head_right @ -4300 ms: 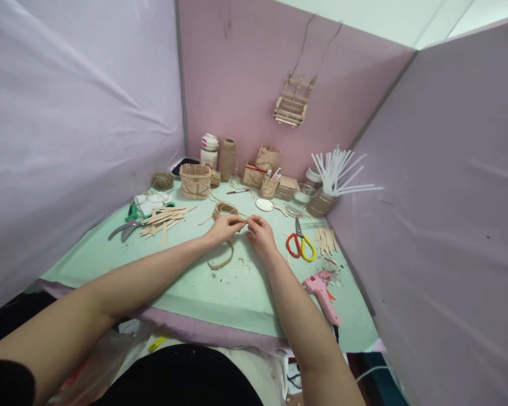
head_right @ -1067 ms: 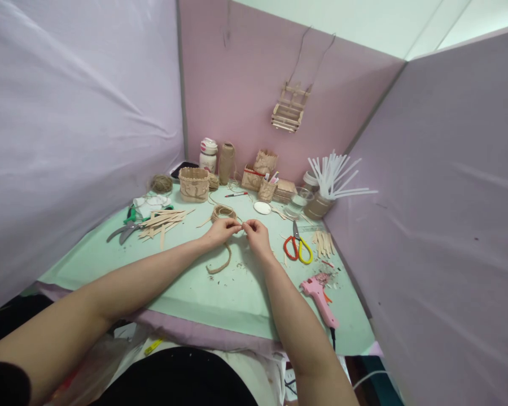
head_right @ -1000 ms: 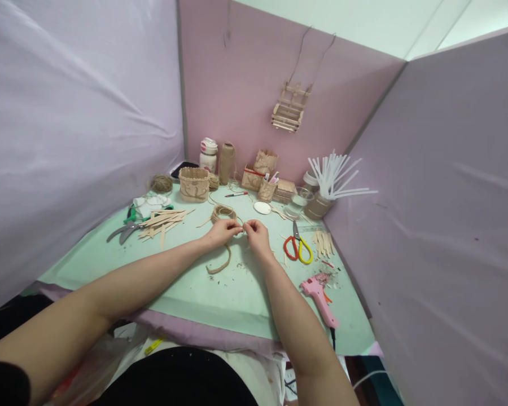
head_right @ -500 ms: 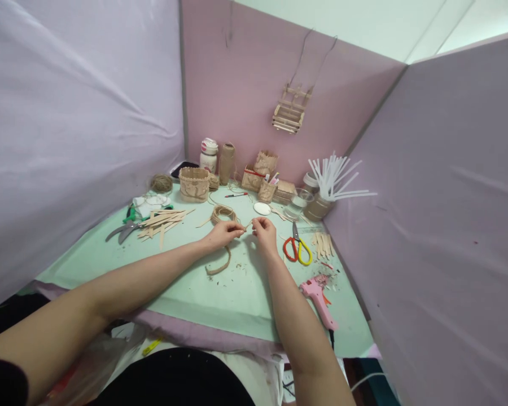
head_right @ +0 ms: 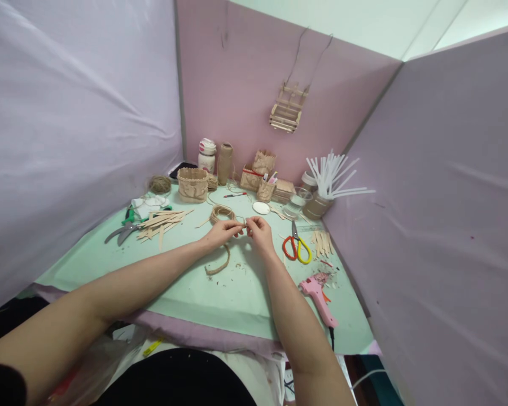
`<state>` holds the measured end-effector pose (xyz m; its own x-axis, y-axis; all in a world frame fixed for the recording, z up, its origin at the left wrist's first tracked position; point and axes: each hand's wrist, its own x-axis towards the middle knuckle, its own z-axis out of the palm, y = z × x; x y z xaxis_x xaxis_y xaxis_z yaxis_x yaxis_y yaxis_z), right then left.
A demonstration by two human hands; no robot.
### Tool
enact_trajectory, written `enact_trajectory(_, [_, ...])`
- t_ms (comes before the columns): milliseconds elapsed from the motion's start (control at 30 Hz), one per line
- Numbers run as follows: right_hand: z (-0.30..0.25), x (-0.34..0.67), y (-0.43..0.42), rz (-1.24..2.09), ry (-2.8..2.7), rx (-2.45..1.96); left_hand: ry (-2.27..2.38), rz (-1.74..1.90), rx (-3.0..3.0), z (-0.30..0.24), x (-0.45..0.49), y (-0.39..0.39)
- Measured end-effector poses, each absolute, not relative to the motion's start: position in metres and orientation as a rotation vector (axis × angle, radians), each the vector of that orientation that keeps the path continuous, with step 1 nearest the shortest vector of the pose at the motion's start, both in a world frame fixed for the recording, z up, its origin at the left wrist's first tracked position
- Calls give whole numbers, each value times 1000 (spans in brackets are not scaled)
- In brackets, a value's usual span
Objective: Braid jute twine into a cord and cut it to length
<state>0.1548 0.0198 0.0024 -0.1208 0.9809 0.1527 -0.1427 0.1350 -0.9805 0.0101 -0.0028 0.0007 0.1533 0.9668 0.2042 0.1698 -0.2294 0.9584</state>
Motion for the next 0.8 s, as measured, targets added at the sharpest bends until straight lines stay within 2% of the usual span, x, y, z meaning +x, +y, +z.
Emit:
enact_trajectory(467, [2, 154, 20, 1560, -1084, -1038, 936, 1192, 1523, -5, 12, 1])
enact_trajectory(800, [4, 159, 16, 1775, -1029, -893, 1076, 1169, 1651, -10, 8, 5])
